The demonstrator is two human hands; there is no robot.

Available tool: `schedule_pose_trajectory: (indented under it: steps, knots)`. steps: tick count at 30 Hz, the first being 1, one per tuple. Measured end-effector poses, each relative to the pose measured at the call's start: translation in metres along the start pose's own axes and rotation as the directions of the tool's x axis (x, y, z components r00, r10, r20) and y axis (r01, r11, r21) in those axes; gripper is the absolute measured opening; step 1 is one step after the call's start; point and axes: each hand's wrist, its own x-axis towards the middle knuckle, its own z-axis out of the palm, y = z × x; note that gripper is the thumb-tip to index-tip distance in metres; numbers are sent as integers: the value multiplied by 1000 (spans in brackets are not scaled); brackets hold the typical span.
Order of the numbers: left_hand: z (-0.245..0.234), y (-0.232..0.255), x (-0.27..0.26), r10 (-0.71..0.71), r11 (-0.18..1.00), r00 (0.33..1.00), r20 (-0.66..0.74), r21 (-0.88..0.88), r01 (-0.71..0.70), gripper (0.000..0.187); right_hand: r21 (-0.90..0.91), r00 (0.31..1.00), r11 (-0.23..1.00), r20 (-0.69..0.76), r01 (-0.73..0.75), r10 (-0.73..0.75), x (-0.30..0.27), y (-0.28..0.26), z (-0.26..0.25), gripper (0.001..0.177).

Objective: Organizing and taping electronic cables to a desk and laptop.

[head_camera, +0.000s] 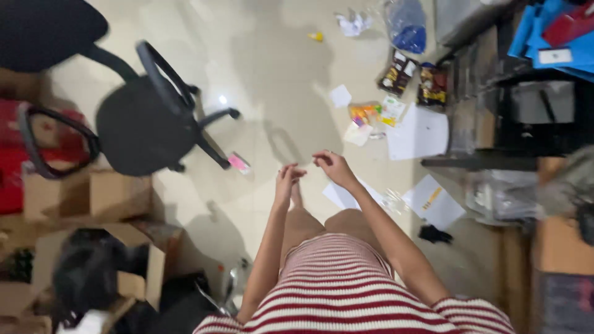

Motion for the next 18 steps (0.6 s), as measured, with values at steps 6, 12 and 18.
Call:
schedule_pose_trajectory:
  steps: [6,12,18]
  knots:
    - [-87,81,76,53,985,982,179,150,-80,38,137,999,990,-26,-34,38,74,2,99,24]
    - [-117,104,148,34,988,983,180,144,-60,38,120,997,990,1,-74,74,137,-37,129,23]
    - [-110,117,190,-38,989,972,231,145,4,32,14,998,998,-25,-63,63,188,-39,104,24]
